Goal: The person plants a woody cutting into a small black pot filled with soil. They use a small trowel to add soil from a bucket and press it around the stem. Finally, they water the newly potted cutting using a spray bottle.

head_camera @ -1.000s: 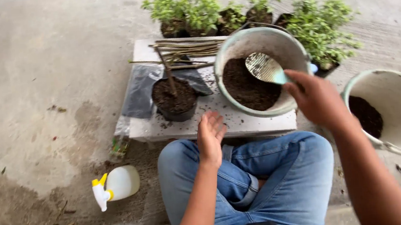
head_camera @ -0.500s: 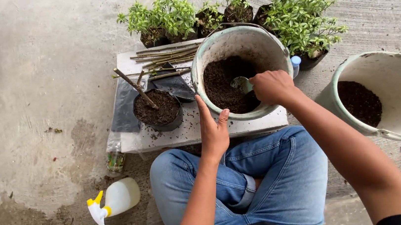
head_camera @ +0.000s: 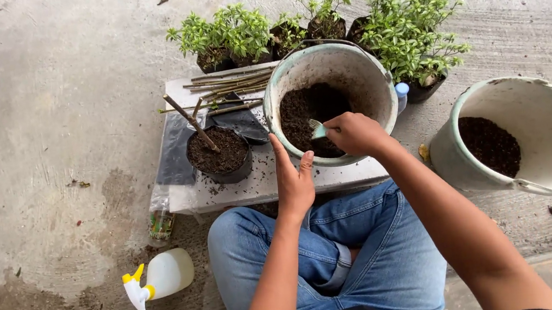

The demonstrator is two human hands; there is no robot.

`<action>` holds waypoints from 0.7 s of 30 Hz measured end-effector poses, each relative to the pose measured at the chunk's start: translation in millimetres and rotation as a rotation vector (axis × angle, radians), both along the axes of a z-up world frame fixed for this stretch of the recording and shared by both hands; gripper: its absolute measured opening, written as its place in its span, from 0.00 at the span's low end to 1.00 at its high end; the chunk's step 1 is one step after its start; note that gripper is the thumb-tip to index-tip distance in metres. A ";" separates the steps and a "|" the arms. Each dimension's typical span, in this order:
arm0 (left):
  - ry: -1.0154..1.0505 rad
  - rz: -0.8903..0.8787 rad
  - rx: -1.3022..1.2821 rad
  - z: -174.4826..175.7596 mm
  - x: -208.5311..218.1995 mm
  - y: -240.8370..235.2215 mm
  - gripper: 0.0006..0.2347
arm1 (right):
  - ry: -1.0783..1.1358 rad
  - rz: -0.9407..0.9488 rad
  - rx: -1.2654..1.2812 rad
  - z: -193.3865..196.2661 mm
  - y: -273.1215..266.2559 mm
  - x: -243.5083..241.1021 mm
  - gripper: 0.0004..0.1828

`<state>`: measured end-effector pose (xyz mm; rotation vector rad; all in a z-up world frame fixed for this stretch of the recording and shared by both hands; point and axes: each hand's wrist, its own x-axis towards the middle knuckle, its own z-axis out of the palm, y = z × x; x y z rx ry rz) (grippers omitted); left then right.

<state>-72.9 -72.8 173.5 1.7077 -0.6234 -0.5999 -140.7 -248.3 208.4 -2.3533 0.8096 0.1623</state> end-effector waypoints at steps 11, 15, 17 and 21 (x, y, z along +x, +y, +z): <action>0.011 -0.011 -0.003 7.6 -0.9 4.0 0.35 | -0.208 -0.110 0.123 -5.7 -13.7 -19.4 0.23; 0.016 0.026 0.010 6.5 -2.8 4.1 0.35 | -0.349 -0.266 0.146 31.7 -4.2 -56.6 0.22; 0.048 0.049 0.035 -3.9 -2.4 9.6 0.34 | -0.392 -0.313 0.134 16.9 -7.2 -67.2 0.22; 0.195 0.111 0.002 -14.8 -9.9 22.3 0.29 | -0.515 -0.380 0.141 9.6 3.5 -67.1 0.21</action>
